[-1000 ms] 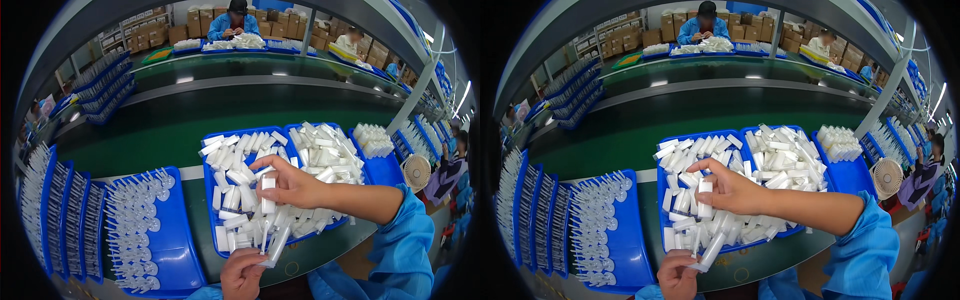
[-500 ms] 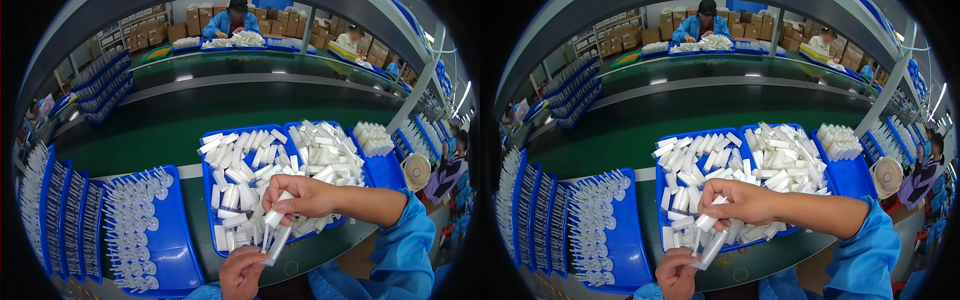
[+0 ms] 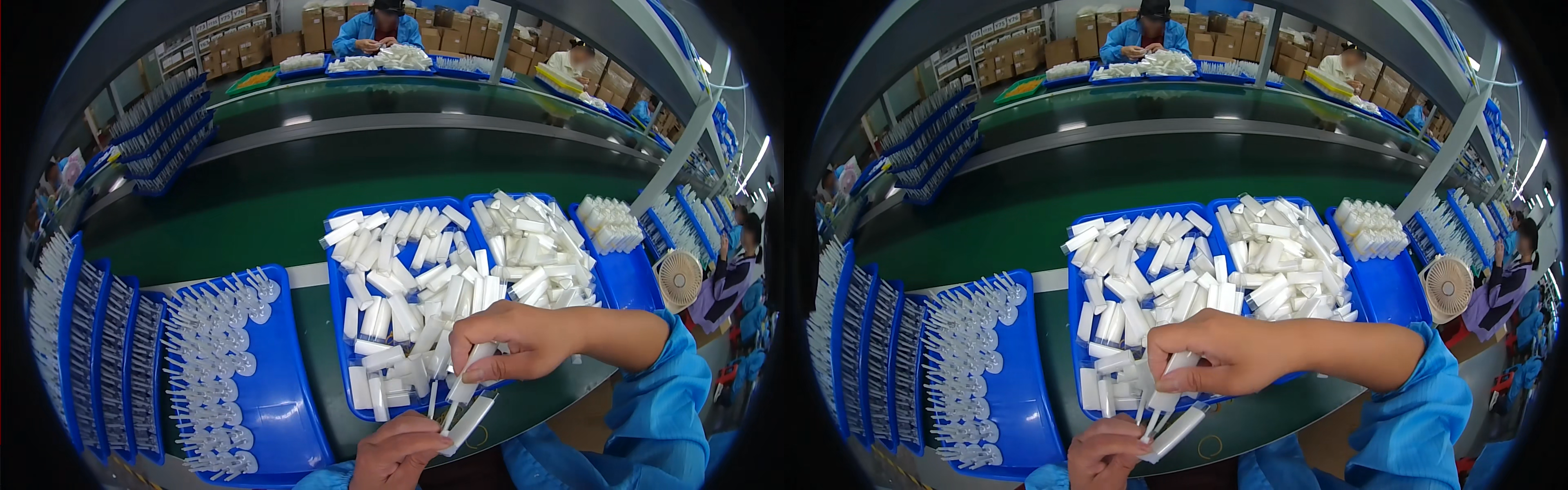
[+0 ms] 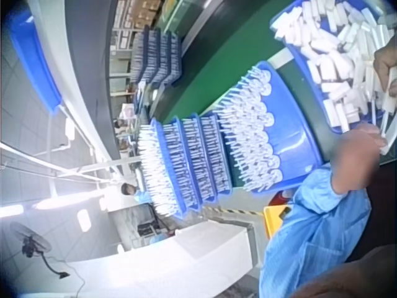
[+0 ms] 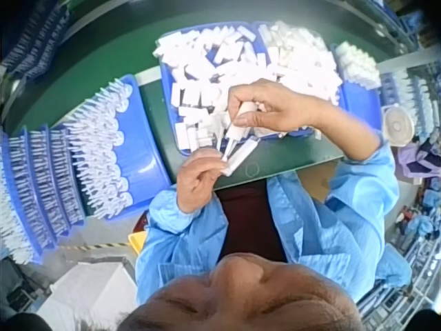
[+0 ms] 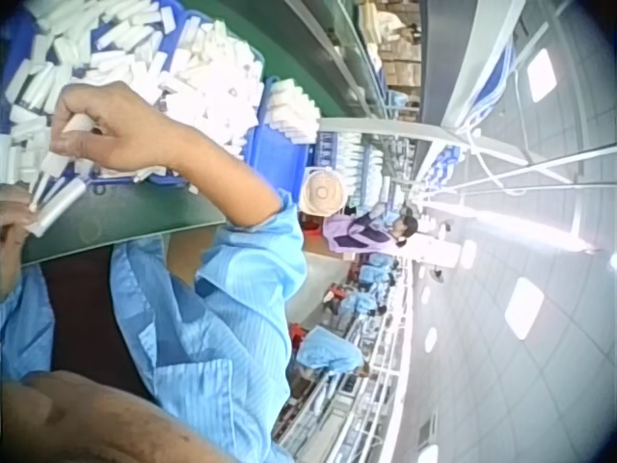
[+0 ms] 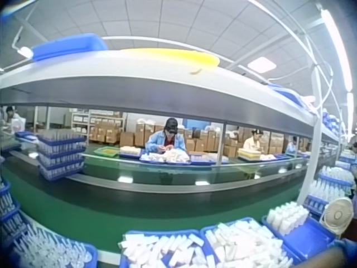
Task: Manually assembling small white plastic sprayer or nozzle components at a factory workbench and organizing them with rubber bands.
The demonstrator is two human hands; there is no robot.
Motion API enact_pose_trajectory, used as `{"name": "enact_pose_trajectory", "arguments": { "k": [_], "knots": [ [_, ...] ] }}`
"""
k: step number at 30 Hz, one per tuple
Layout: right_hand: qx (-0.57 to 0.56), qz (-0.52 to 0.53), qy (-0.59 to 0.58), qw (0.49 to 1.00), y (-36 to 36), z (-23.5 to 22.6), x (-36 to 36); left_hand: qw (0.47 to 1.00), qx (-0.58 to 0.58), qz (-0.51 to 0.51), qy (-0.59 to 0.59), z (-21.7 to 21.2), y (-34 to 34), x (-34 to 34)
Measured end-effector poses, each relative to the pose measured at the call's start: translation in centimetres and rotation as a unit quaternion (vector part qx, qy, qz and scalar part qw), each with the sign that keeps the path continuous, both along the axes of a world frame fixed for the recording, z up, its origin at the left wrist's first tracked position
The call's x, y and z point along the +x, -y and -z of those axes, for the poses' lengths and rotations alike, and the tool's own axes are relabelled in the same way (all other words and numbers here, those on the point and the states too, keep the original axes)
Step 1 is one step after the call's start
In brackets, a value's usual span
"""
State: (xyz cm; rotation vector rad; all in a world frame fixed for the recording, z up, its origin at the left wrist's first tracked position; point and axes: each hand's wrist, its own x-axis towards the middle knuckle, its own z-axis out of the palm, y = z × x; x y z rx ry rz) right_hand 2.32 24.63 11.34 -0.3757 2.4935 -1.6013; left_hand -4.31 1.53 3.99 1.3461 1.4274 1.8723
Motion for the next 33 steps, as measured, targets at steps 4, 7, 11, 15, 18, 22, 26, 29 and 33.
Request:
{"name": "enact_pose_trajectory", "arguments": {
  "k": [4,7,11,15,18,22,26,29,33],
  "knots": [
    [-0.069,0.001,0.089,0.994,1.1,-0.2,0.3,0.979,0.061,-0.03,0.194,1.0,0.2,1.8],
    [0.037,-0.098,-0.044,0.994,2.2,0.6,-0.1,0.958,0.064,-0.03,0.279,0.3,-0.3,1.9],
    [0.011,-0.172,-0.006,0.985,3.2,0.8,-1.2,0.998,0.005,-0.035,0.056,1.0,0.7,1.2],
    [0.036,-0.201,0.042,0.978,3.0,0.2,-3.4,0.996,-0.023,-0.076,0.039,1.5,2.0,1.7],
    [0.004,-0.098,0.154,0.983,0.5,0.7,-7.4,0.961,0.028,-0.113,0.25,1.8,1.1,1.7],
    [0.507,0.018,-0.196,0.839,-4.9,5.2,-11.7,0.974,0.063,-0.138,0.165,1.3,0.7,1.6],
    [0.597,-0.046,-0.199,0.776,-5.9,6.8,-13.3,0.974,0.068,-0.115,0.181,1.4,1.3,1.5],
    [0.568,-0.005,-0.207,0.796,-6.6,7.4,-12.6,0.966,0.08,-0.102,0.222,1.0,1.5,1.6],
    [0.216,0.24,-0.025,0.946,-3.7,4.0,-10.1,0.983,0.046,-0.132,0.121,1.7,1.2,0.7]
  ]
}}
